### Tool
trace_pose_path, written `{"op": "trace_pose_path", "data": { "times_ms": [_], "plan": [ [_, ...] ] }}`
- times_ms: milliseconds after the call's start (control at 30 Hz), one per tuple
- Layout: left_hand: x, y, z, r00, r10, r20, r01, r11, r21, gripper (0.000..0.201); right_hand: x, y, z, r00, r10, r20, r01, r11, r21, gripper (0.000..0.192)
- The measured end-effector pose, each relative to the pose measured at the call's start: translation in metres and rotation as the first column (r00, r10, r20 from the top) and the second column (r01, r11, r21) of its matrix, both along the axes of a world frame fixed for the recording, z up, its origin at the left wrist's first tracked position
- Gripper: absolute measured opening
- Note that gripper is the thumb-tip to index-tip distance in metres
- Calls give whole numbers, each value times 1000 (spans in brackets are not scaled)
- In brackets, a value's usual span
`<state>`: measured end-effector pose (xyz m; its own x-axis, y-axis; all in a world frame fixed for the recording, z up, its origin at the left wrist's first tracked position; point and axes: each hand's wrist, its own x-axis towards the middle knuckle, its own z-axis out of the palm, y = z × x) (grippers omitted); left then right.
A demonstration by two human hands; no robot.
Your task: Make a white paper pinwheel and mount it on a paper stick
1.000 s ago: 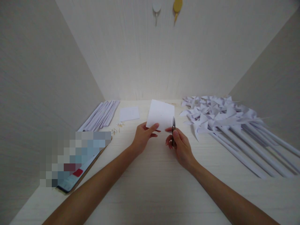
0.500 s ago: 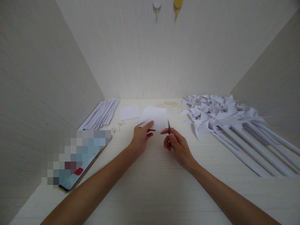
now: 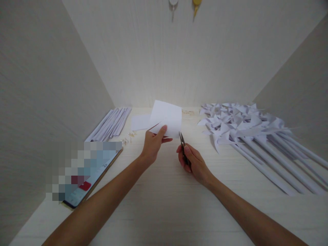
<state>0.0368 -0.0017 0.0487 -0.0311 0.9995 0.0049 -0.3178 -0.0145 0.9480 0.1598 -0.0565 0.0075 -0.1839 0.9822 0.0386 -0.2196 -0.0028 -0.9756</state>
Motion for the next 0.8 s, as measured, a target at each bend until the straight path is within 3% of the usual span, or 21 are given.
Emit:
{"op": "trace_pose_path", "data": {
  "times_ms": [200, 800],
  "plan": [
    [-1, 2, 0, 1000, 13, 7, -13, 1000, -17, 25, -1, 1, 0, 999, -44, 3, 45, 998, -36, 32],
    [-1, 1, 0, 995, -38, -92, 37, 999, -21, 21, -2, 0, 0, 998, -12, 56, 14, 1000, -24, 34]
  ]
}}
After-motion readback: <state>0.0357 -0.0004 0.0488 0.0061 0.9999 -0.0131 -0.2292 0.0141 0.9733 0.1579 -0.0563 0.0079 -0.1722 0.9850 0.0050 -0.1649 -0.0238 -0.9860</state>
